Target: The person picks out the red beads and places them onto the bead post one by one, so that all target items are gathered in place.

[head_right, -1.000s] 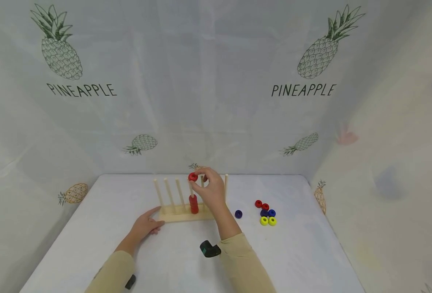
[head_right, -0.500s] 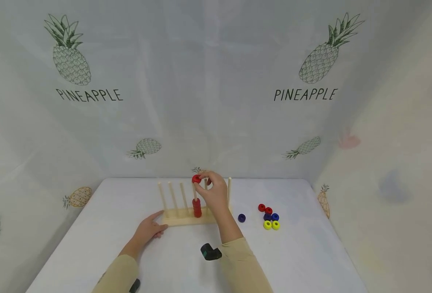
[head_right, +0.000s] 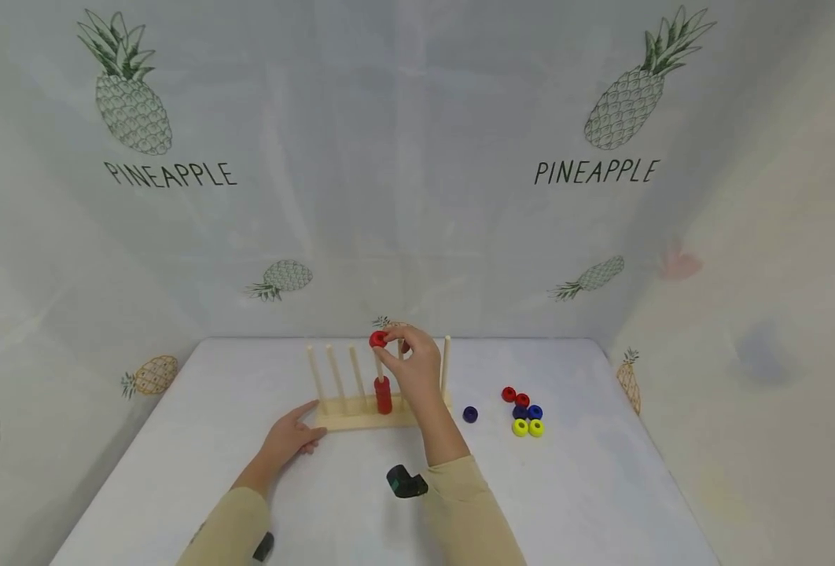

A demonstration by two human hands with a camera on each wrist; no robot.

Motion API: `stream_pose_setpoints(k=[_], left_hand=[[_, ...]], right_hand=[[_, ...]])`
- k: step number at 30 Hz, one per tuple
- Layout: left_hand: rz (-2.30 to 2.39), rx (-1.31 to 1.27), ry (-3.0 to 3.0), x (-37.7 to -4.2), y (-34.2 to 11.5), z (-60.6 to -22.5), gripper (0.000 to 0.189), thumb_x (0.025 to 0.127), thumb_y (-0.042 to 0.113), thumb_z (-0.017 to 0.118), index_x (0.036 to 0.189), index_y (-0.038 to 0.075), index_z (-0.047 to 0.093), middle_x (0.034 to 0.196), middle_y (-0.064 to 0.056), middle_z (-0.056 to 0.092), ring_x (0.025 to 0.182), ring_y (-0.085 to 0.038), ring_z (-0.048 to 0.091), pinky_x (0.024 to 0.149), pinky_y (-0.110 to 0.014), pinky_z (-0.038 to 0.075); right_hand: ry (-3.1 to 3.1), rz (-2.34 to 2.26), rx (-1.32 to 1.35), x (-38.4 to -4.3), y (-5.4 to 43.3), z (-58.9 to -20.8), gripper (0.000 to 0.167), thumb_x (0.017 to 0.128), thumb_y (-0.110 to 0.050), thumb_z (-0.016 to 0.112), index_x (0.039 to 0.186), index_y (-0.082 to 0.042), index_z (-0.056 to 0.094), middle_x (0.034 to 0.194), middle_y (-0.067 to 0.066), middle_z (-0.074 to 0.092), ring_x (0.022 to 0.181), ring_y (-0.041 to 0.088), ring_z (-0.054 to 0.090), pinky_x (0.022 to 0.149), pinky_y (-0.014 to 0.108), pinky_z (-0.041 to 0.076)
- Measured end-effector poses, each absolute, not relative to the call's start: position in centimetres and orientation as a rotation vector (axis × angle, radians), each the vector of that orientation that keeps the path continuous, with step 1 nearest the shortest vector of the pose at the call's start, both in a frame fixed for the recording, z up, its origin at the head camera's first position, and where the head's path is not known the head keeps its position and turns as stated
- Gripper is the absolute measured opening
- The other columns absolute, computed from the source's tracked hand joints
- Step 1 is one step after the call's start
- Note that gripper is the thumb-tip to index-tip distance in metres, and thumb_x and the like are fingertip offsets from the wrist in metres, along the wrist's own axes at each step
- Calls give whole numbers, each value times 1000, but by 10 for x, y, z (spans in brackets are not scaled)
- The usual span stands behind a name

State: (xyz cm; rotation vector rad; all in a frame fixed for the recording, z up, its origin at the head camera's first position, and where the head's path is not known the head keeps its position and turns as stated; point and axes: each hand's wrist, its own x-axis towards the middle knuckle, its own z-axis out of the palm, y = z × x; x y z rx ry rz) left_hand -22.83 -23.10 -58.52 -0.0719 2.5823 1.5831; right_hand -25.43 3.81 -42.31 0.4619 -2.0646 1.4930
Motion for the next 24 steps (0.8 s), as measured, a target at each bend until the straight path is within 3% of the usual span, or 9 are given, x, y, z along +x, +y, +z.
stream_pose_setpoints(k=[9,18,24], left_hand=[[1566,-127,2574,-229,-229,-583,71,85,16,78,146,6,44,58,-3,63,46,-11,55,46,-24,46],[1565,-128,2590,-231,-228,-576,70,85,16,77,146,8,45,58,-2,63,46,-12,56,48,-25,47],[1554,-142,2589,-231,-229,-579,70,85,17,77,147,9,44,57,-2,64,45,-12,56,48,-24,47]], right_hand=[[-2120,1444,426,-254,38,-424,18,76,-13,85,86,-9,71,105,8,72,70,26,49,63,31,36],[-2136,1285,402,-256,36,-421,19,75,-18,86,84,-9,72,90,3,70,66,16,47,59,30,38],[-2174,1238,420,-257,34,-420,20,76,-21,85,81,-8,72,96,1,73,63,13,47,57,28,40]])
